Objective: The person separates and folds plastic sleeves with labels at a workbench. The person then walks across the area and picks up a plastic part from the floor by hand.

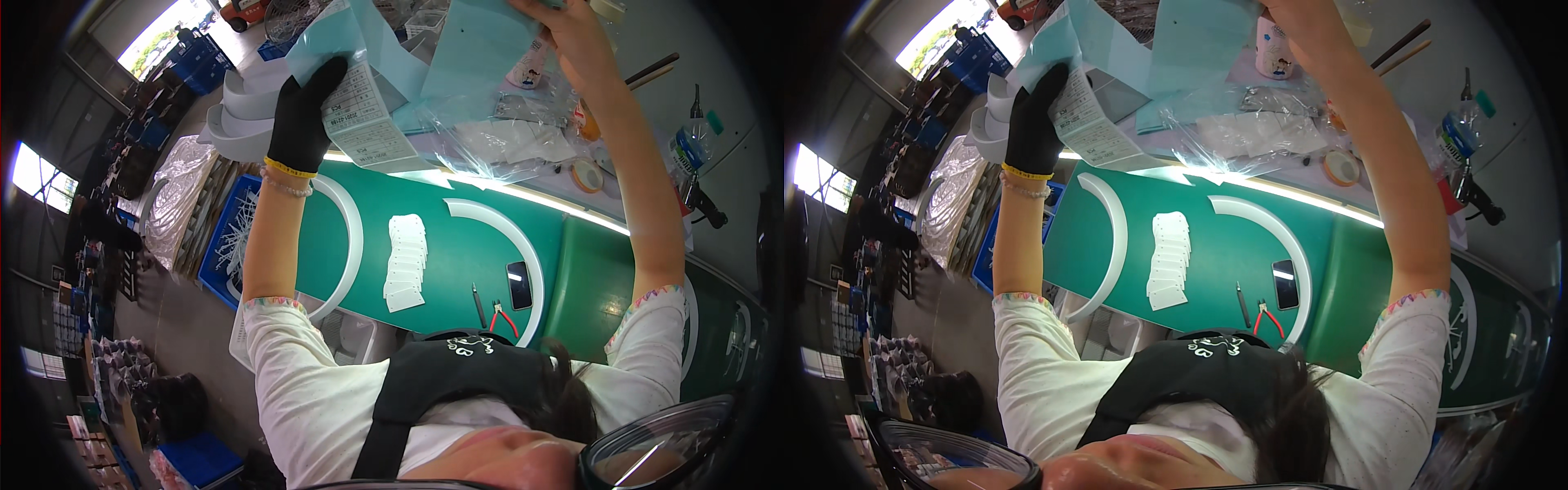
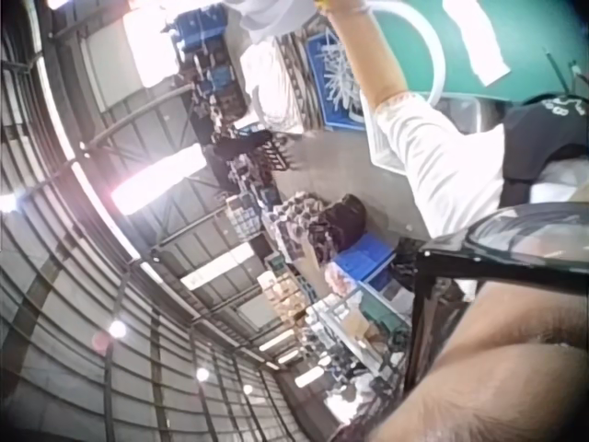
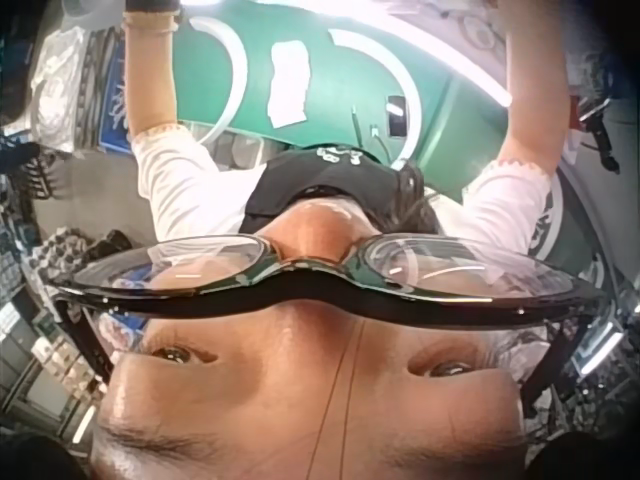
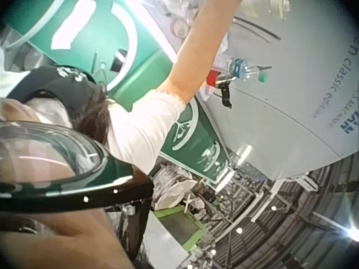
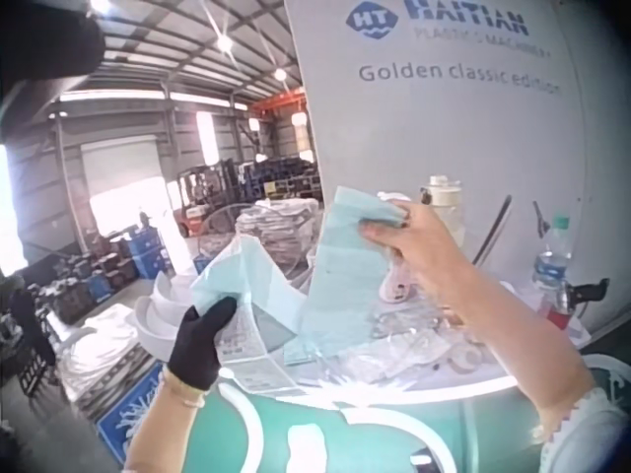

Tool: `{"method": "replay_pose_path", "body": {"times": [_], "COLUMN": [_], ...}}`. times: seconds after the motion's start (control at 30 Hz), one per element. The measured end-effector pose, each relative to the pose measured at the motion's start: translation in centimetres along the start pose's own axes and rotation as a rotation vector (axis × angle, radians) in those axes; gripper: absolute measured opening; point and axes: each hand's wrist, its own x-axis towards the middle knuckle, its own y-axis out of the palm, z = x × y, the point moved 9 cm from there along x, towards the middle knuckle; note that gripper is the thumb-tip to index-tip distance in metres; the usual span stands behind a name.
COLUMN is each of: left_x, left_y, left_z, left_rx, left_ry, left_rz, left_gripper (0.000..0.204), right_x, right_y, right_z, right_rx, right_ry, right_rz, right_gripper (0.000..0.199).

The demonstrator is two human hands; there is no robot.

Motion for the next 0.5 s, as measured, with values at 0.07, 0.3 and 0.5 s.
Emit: {"method": "replay_pose_path", "body": {"times": [0.07, 0.3, 0.5], "left_x": [-0.1, -0.6, -1.0], "left_y": [0.4, 2.7, 5.1], "left_z": [-0.4, -3.1, -3.6], "left_rx": [-0.056, 0.08, 0.085], "left_ry": [-0.034, -0.116, -0.182], "left_rz": [0.012, 0.049, 0.128], "left_gripper": [0.026, 0.026, 0.027], "right_x": [0.0, -1.8, -0.4], "right_y": [0.4, 3.3, 8.0], "right_z": [-0.1, 3.6, 3.7], "right_rx": [0.195, -0.016, -0.142], "right_ry": [-0.005, -0.079, -0.292], "right_rz": [0.065, 0.251, 0.56], "right_gripper": [0.028, 0.034, 0.026]}}
